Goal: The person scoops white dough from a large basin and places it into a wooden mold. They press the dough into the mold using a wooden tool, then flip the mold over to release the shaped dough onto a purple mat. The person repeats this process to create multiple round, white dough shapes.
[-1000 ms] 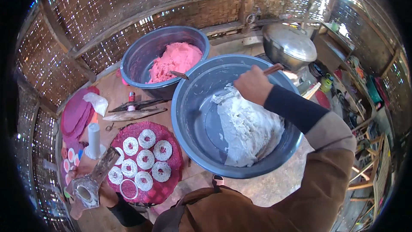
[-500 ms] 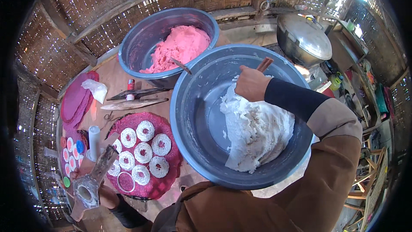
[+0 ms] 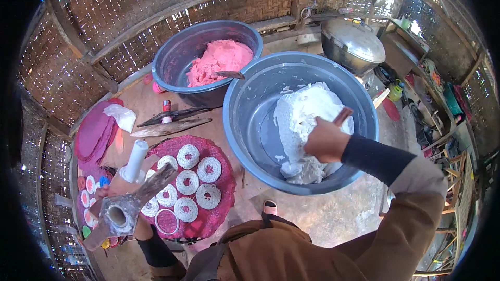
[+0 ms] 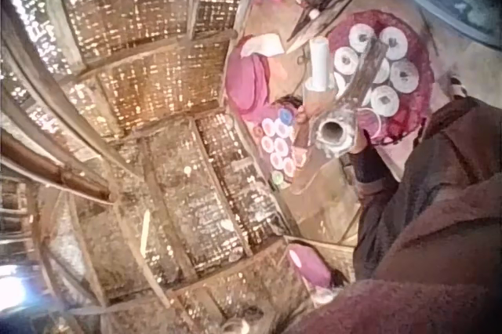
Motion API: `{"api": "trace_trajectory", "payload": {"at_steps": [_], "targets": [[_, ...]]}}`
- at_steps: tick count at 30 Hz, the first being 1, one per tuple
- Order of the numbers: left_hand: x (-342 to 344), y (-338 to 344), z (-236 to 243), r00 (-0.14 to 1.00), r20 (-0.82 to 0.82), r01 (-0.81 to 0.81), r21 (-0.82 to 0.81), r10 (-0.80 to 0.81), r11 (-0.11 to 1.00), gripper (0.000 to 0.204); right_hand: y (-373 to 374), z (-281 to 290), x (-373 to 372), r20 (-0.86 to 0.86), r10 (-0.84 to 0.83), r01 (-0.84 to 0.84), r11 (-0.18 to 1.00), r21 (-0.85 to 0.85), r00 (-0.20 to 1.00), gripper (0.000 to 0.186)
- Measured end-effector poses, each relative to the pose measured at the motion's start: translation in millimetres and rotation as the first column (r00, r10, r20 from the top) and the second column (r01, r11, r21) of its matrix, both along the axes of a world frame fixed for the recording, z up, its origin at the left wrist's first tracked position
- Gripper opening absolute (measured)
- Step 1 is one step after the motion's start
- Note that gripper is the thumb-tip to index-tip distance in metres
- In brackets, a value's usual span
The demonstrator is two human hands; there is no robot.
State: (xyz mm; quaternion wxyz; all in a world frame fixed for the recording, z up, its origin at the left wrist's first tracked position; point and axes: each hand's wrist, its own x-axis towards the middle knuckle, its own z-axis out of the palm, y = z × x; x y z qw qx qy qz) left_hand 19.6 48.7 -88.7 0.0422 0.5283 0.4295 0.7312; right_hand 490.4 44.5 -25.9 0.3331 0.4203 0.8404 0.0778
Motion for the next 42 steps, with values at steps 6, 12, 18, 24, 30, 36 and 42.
{"api": "trace_trajectory", "payload": {"at_steps": [6, 12, 18, 24, 30, 36, 42], "targets": [[14, 13, 28, 0.576, 0.598, 0.713, -0.034, -0.557, 0.7, 0.039, -57, 64, -8, -0.697, -0.398, 0.561, 0.828, 0.008, 0.596, 0.018], [39, 48, 54, 0.055, 0.919, 0.988, 0.008, -0.39, 0.157, 0.035, -63, 84, -73, -0.693, -0.704, 0.185, 0.669, -0.72, -0.155, 0.025], [45, 30, 54, 0.86, -0.488, 0.152, -0.038, -0.151, 0.988, 0.044, -47, 75, -136, -0.945, -0.172, 0.148, 0.98, -0.135, 0.28, 0.021], [36, 3, 84, 0.658, -0.753, 0.015, 0.006, -0.006, 1.0, 0.047, -57, 73, -242, -0.535, 0.366, 0.092, 0.756, 0.648, 0.762, 0.025], [12, 6, 79, 0.672, -0.74, 0.03, 0.012, -0.011, 0.999, 0.039, -92, 47, -254, -0.494, 0.453, 0.081, 0.671, 0.737, 0.743, 0.031], [-23, 20, 64, 0.603, -0.775, -0.26, 0.033, 0.189, 0.965, 0.051, -105, 58, -226, -0.796, 0.349, 0.434, 0.694, 0.574, 0.495, 0.02], [0, 32, 31, 0.772, -0.538, -0.3, 0.161, 0.338, 0.94, 0.041, -75, -4, -277, -0.916, 0.394, 0.589, 0.725, 0.357, 0.071, 0.012]]}}
